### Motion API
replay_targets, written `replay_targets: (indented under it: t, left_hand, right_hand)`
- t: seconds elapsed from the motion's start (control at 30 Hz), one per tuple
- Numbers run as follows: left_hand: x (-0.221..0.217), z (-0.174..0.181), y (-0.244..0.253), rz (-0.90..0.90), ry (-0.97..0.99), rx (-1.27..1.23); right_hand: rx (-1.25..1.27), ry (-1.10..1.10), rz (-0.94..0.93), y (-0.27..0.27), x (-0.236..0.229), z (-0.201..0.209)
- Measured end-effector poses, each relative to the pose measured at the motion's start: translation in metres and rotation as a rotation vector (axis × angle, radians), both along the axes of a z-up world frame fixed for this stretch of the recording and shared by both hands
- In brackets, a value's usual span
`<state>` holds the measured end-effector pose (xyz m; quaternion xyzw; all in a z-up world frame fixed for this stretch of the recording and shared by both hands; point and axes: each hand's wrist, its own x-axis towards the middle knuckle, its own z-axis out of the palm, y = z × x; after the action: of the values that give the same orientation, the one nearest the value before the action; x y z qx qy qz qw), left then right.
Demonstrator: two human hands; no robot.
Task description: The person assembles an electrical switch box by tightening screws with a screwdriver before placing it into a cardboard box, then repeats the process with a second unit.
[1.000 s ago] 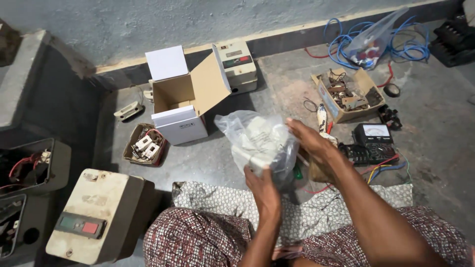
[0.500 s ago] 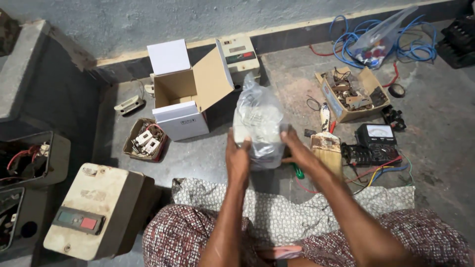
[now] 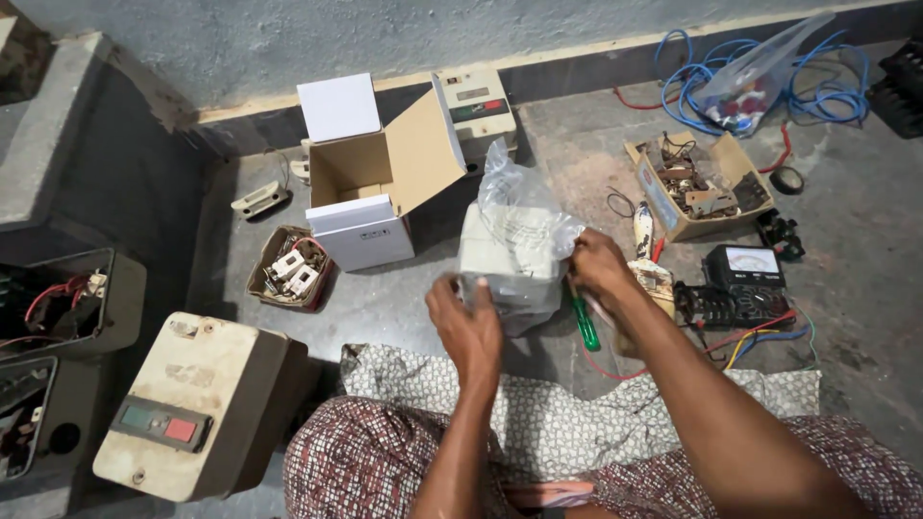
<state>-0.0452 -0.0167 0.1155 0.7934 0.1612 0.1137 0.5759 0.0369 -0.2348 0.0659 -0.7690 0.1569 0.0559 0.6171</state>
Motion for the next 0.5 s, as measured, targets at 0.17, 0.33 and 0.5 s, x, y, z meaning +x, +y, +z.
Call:
replay_targets:
  t: [0.17, 0.33, 0.5]
  left_hand:
    - [0.038, -0.016, 0.011, -0.1, -0.181, 0.195]
    - [0.027, -0.014, 0.012, -0.033, -0.06, 0.149]
    - [0.022, 0.001, 0.013, 0.034, -0.044, 0.254]
  right_hand:
    - [0.037, -0.194, -0.074, 0.007, 0.027, -0.008]
    - [-0.036, -0.167, -0.196, 0.007, 0.019, -0.018]
    - [0.139, -0.036, -0.115, 0.014, -0.012, -0.008]
